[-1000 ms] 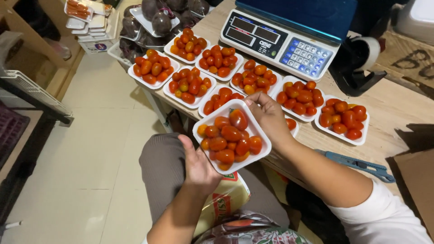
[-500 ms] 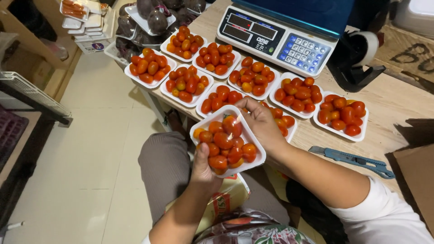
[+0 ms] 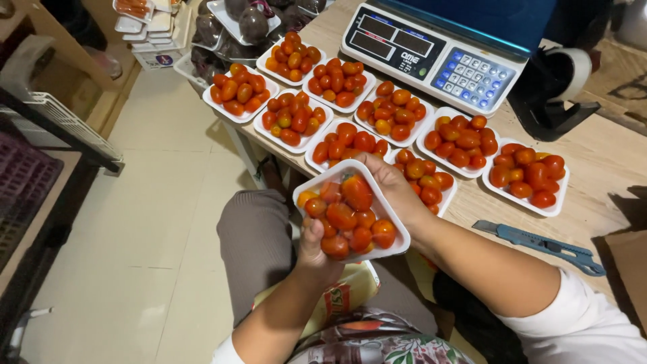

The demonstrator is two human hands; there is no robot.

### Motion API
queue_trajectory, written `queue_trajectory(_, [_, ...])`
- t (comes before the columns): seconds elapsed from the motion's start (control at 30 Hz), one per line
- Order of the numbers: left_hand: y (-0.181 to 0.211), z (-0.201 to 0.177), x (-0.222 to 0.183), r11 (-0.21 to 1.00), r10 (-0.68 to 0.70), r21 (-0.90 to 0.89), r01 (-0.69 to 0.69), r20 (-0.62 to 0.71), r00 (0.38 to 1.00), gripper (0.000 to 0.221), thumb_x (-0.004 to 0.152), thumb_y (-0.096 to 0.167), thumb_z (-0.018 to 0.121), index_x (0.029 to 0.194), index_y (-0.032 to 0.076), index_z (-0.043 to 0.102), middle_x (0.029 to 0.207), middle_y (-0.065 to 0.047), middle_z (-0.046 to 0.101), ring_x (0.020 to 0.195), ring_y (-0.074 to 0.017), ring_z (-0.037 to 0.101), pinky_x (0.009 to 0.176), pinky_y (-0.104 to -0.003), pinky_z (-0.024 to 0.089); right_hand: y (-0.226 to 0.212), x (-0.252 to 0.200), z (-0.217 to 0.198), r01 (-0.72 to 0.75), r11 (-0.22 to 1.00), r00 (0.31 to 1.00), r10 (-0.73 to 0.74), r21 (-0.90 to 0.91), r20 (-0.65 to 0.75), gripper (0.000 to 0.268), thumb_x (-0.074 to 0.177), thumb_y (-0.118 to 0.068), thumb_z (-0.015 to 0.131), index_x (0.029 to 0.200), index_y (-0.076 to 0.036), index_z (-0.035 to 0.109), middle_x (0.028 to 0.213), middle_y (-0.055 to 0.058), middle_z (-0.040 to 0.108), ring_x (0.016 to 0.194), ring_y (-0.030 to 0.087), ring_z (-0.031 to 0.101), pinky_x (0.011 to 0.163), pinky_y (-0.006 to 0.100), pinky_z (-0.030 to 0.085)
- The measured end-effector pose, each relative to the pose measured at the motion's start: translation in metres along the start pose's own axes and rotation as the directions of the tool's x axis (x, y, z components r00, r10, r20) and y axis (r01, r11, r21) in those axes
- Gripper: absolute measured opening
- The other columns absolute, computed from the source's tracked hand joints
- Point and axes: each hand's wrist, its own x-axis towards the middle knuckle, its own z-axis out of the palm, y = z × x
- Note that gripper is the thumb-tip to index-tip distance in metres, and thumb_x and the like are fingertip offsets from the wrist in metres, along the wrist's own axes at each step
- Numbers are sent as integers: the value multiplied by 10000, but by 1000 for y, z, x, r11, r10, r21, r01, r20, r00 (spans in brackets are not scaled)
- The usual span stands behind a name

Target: The person packages cherry tomatoes into white trays by hand, and then seals a tray using clear plastic film.

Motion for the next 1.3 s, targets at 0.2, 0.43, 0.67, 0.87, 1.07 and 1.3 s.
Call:
queue_trajectory(0.2, [-3,6,-3,994,57,94,-55,-15,998,428,880,315,693,1207,47,629,953,-138,703,779,-209,682,787,-393,614,14,1,-15,17,998,1000,-17,64,3,166,977,-215,666,996,-57,617,882,117,747,769,167,730,751,294,580])
queue_trajectory(0.43, [-2,9,-2,980,84,181,-77,-29,996,435,863,320,689,1189,39,630,939,-137,703,774,-196,669,765,-380,616,17,-6,-14,-30,987,999,24,156,42,208,958,-198,684,1074,-39,614,923,142,722,808,206,719,795,332,571])
queue_trajectory(0.67, [0,35,-2,996,19,82,-19,-10,1000,340,901,324,693,1189,153,639,902,-58,692,790,-154,672,807,-335,597,11,-17,-1,-104,976,991,84,192,107,436,997,-251,578,1411,-168,467,1056,104,672,918,171,669,886,327,528])
queue_trajectory(0.87, [5,36,0,997,-7,76,12,-59,998,357,898,348,702,1191,158,624,915,-60,686,796,-156,672,820,-354,598,-29,-16,34,-388,894,875,434,225,-215,359,953,-225,566,1297,-134,621,799,133,611,604,195,575,707,304,503])
queue_trajectory(1.07, [8,37,8,988,73,150,-33,-271,960,379,876,386,706,1138,123,629,885,-90,661,718,-185,643,712,-316,598,-3,1,-19,-156,985,985,160,70,-68,474,971,-110,540,1431,-112,425,1115,132,630,933,213,639,837,321,522])
queue_trajectory(1.3, [7,4,9,936,248,336,-108,-409,878,520,819,241,746,1275,22,624,1036,-184,664,843,-281,681,760,-483,634,-16,-22,2,87,995,993,-81,-58,90,690,967,-376,526,1516,31,435,1322,250,629,1214,315,624,997,498,513])
